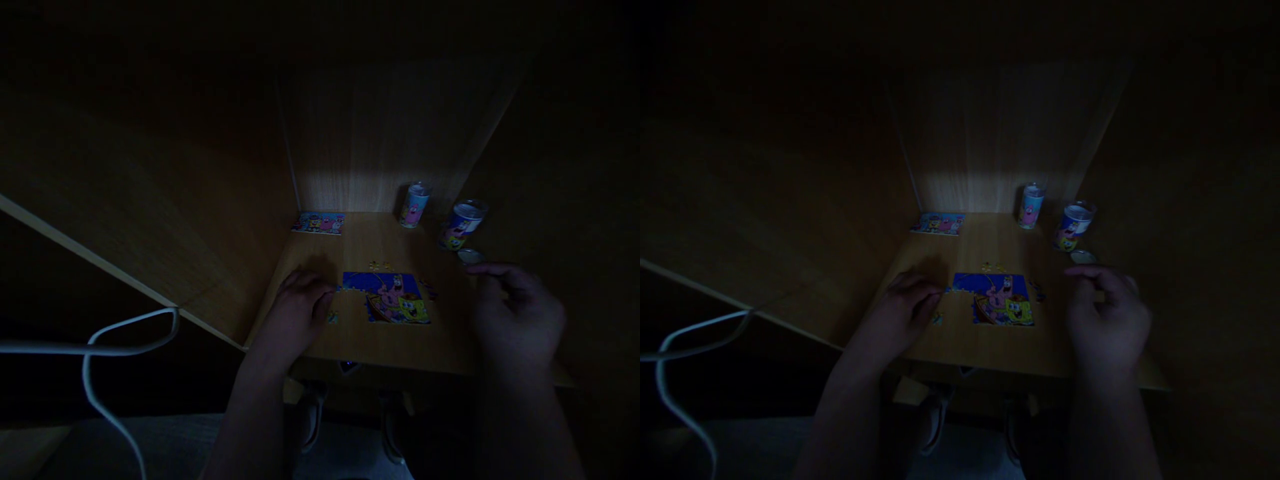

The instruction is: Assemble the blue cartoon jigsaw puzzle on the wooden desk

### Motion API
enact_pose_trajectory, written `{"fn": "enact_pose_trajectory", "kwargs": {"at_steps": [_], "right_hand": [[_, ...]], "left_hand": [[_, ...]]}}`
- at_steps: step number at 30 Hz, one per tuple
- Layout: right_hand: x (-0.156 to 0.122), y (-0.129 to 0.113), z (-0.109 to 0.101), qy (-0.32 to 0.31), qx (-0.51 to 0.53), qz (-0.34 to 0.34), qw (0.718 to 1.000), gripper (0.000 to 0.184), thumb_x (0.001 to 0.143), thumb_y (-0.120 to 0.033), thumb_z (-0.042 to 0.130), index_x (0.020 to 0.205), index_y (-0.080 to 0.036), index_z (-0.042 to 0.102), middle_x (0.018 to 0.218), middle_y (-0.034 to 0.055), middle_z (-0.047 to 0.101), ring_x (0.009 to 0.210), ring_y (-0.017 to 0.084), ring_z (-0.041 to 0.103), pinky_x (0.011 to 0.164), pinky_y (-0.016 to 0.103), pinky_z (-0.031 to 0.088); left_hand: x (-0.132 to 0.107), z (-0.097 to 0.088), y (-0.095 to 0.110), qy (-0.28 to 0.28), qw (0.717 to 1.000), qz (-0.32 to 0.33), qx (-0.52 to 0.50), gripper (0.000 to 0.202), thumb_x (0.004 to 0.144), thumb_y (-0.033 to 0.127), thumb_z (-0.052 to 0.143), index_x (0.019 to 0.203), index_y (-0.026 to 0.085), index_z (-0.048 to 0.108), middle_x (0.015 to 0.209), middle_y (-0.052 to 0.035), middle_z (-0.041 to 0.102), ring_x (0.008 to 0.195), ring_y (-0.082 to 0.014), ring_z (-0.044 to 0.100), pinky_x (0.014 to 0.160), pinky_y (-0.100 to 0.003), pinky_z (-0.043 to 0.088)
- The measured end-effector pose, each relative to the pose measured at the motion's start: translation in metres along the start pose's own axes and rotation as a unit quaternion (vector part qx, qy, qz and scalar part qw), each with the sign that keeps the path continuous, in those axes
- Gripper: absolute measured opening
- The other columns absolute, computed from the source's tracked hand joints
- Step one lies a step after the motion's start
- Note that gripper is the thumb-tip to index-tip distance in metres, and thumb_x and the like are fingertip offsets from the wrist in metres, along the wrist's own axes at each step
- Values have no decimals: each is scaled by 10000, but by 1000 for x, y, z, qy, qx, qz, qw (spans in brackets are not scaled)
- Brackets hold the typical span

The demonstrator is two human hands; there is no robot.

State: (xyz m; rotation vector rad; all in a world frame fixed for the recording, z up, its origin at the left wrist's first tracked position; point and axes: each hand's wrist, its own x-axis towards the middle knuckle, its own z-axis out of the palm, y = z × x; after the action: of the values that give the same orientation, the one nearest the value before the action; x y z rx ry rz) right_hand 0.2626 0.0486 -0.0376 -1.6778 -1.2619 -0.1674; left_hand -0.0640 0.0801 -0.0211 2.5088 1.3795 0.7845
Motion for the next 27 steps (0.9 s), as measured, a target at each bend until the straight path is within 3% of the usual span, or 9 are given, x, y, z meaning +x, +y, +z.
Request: {"fn": "enact_pose_trajectory", "kwargs": {"at_steps": [4,8,15,22,27], "right_hand": [[6,-9,9,-62,-51,-22,997,286,910,-231,552,1055,-218,799,1042,108,780,945,282,689,839,407,531],[5,-1,9,-82,-109,13,991,368,866,-182,543,1130,-211,799,1113,134,793,1030,333,702,858,445,547],[4,7,0,-174,-168,0,970,427,854,-92,517,1083,-229,850,1078,134,822,794,257,756,687,354,549],[11,17,0,-245,-104,-47,963,440,872,-57,513,1125,-245,820,1224,81,802,1074,246,760,942,344,580],[13,22,6,-244,-96,-47,964,431,866,-57,532,1121,-254,818,1199,76,805,1067,255,756,944,357,574]], "left_hand": [[1,1,0,16,1000,-5,2,154,1039,173,595,989,212,736,1024,-59,726,1022,-250,649,961,-437,542],[2,4,-6,40,998,-36,34,154,1025,169,601,996,212,746,1015,-75,725,1014,-267,654,963,-456,540],[1,5,-17,58,995,-75,41,179,1011,186,579,1051,208,753,1086,-89,736,1046,-289,664,990,-484,552],[0,5,-26,76,988,-112,73,270,978,185,520,1124,201,747,1173,-104,746,1101,-313,671,1022,-492,561],[-3,3,-27,68,984,-140,84,335,933,119,522,1164,180,757,1196,-116,745,1099,-317,675,1008,-479,572]]}}
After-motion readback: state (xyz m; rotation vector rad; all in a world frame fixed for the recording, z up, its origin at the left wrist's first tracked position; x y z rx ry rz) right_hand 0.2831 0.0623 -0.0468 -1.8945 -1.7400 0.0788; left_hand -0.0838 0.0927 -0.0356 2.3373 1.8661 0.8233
